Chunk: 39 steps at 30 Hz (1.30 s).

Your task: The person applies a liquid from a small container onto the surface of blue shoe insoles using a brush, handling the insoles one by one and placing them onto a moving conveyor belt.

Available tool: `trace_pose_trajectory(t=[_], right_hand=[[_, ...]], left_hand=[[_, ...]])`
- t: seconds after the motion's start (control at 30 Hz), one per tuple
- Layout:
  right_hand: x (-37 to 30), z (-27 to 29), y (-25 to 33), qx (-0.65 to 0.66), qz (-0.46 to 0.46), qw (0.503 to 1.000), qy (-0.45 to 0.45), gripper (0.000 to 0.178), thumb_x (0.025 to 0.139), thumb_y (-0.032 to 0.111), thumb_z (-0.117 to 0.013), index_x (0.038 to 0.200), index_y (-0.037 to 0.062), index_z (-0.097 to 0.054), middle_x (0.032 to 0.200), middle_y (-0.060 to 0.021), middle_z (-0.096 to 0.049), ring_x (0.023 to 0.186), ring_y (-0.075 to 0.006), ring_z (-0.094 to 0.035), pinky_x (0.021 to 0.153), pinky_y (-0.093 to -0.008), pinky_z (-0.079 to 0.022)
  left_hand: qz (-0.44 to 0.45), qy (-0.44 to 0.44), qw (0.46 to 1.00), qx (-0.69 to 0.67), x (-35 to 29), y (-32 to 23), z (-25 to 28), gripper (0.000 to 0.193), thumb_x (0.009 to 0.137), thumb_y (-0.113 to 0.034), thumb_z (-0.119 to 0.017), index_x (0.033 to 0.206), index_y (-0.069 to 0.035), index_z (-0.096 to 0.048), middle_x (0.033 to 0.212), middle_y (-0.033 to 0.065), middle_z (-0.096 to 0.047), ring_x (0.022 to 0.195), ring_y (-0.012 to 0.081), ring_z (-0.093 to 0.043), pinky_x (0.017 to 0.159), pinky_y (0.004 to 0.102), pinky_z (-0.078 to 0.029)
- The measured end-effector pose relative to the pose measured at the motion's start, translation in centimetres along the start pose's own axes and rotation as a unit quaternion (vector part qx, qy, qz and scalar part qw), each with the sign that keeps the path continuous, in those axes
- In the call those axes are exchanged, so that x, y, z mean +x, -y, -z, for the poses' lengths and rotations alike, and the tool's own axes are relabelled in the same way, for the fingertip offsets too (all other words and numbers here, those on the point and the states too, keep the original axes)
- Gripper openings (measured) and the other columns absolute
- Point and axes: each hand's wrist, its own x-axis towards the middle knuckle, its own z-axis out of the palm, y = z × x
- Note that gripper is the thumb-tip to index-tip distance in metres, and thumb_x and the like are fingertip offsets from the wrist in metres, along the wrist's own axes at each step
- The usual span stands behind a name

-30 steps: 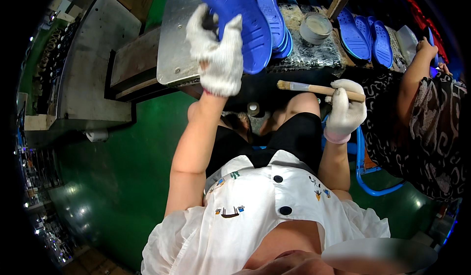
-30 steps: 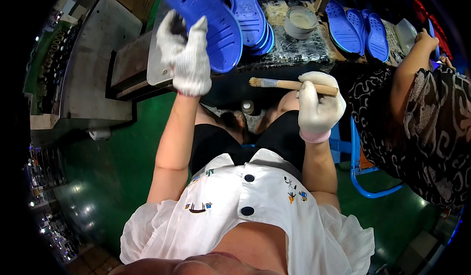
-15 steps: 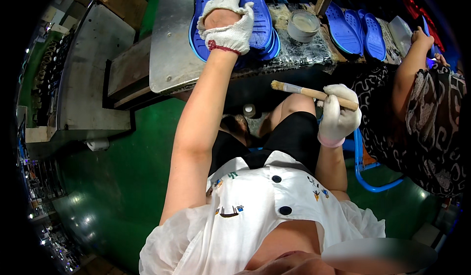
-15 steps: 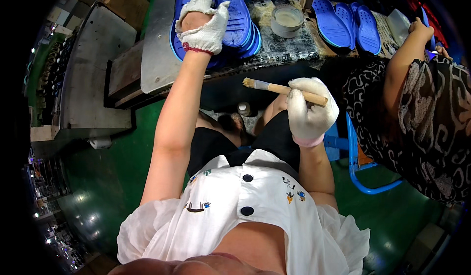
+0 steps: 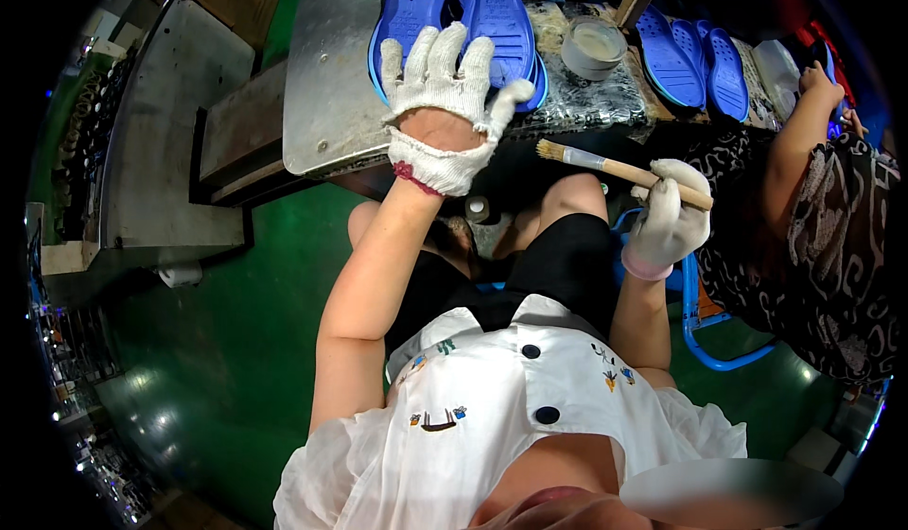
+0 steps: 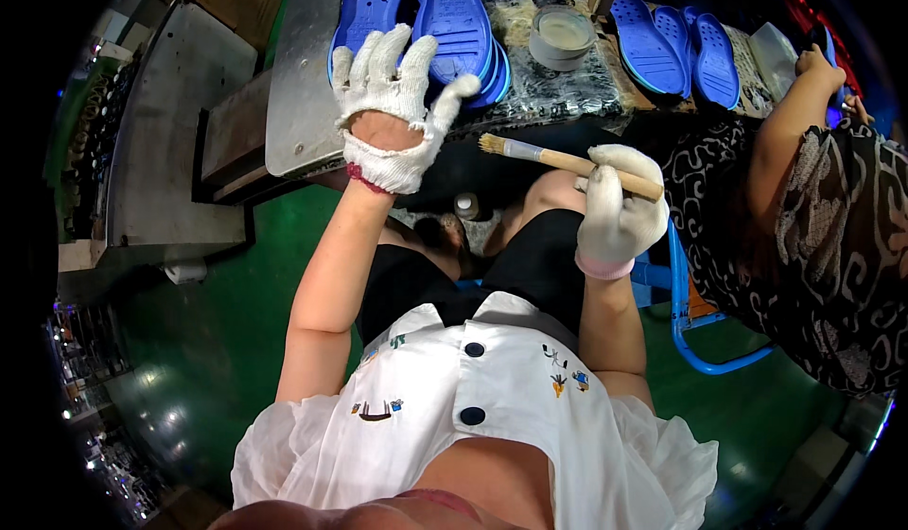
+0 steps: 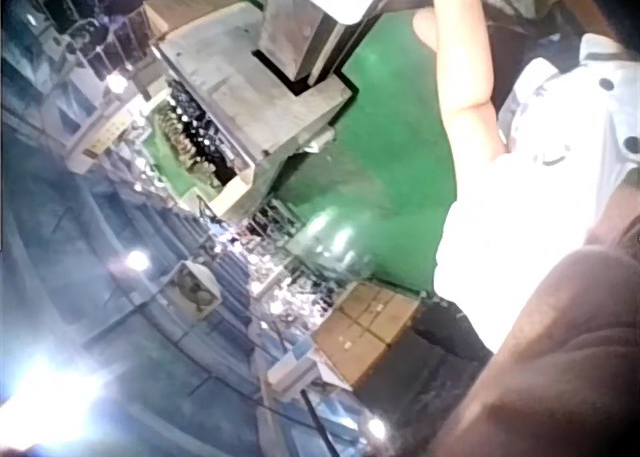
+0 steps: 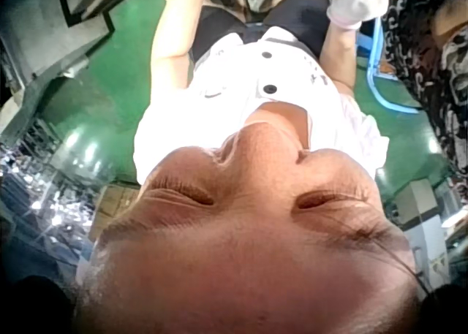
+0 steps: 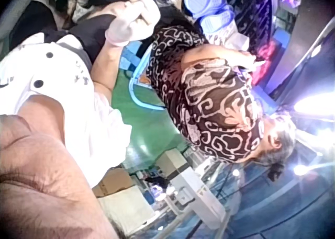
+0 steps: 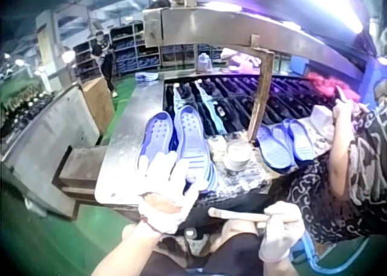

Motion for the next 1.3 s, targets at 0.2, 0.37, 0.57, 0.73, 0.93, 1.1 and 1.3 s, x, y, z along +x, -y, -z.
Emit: trace_pose_trajectory(t=[0.2, 0.37, 0.57, 0.73, 0.93, 1.1, 1.3], right_hand=[[-0.3, 0.2, -0.2, -0.007, -0.033, 0.999, -0.008, 0.016, 0.084, 0.000, -0.046, 0.092, -0.0075, -0.058, 0.089, -0.0115, -0.060, 0.061, -0.0101, -0.055, 0.055, -0.0187, -0.047], [0.0, -0.6, -0.3, 0.041, -0.032, 0.999, 0.012, 0.015, 0.080, -0.009, -0.048, 0.092, -0.0073, -0.057, 0.088, -0.0126, -0.061, 0.064, -0.0120, -0.060, 0.059, -0.0218, -0.052], [2.3, -0.8, -2.6, 0.133, -0.102, 0.982, -0.085, 0.022, 0.091, 0.004, -0.045, 0.108, -0.0058, -0.053, 0.090, -0.0157, -0.060, 0.070, -0.0137, -0.059, 0.060, -0.0194, -0.046], [6.9, -3.8, -9.7, 0.363, -0.219, 0.903, -0.070, 0.022, 0.094, 0.019, -0.047, 0.109, 0.0035, -0.055, 0.085, -0.0063, -0.060, 0.066, -0.0095, -0.057, 0.052, -0.0185, -0.046], [8.3, -4.9, -15.8, 0.480, -0.237, 0.843, -0.054, 0.022, 0.093, 0.028, -0.050, 0.097, 0.0085, -0.059, 0.072, 0.0005, -0.058, 0.059, -0.0088, -0.054, 0.050, -0.0208, -0.042], [7.4, -5.3, -17.8, 0.554, -0.257, 0.789, -0.061, 0.019, 0.092, 0.027, -0.052, 0.098, 0.0095, -0.059, 0.076, -0.0004, -0.059, 0.065, -0.0085, -0.054, 0.055, -0.0220, -0.041], [7.4, -4.9, -17.7, 0.559, -0.235, 0.793, -0.049, 0.018, 0.091, 0.026, -0.055, 0.096, 0.0092, -0.058, 0.080, -0.0007, -0.059, 0.067, -0.0098, -0.052, 0.059, -0.0242, -0.040]], left_hand=[[0.029, -0.146, 0.985, -0.082, -0.7, 1.8, 0.2, 0.039, 0.071, -0.022, -0.077, 0.104, -0.009, -0.060, 0.109, 0.0104, -0.058, 0.107, 0.0309, -0.051, 0.097, 0.0477, -0.034], [0.047, -0.039, 0.998, -0.015, -0.4, 0.3, 1.7, 0.046, 0.071, -0.028, -0.078, 0.106, -0.005, -0.059, 0.113, 0.0130, -0.057, 0.109, 0.0312, -0.051, 0.095, 0.0443, -0.038], [0.178, -0.205, 0.956, -0.111, -1.6, 5.2, 2.9, 0.028, 0.082, -0.013, -0.067, 0.106, -0.001, -0.061, 0.109, 0.0133, -0.061, 0.102, 0.0258, -0.055, 0.092, 0.0366, -0.043], [0.435, 0.006, 0.890, -0.139, -7.0, 12.5, 1.1, 0.026, 0.091, -0.019, -0.052, 0.103, 0.000, -0.063, 0.088, 0.0143, -0.063, 0.080, 0.0190, -0.058, 0.075, 0.0355, -0.047], [0.326, -0.021, 0.943, -0.066, -9.1, 11.1, -0.3, 0.021, 0.087, -0.017, -0.058, 0.078, 0.003, -0.060, 0.076, 0.0192, -0.059, 0.071, 0.0326, -0.056, 0.066, 0.0418, -0.043], [0.292, -0.099, 0.943, -0.126, -9.5, 11.0, -0.6, 0.020, 0.086, -0.012, -0.061, 0.074, 0.004, -0.059, 0.069, 0.0173, -0.056, 0.061, 0.0294, -0.052, 0.059, 0.0397, -0.041], [0.250, -0.113, 0.958, -0.087, -9.9, 11.9, -1.6, 0.023, 0.087, -0.016, -0.061, 0.076, 0.005, -0.060, 0.068, 0.0163, -0.055, 0.062, 0.0285, -0.052, 0.061, 0.0394, -0.041]])
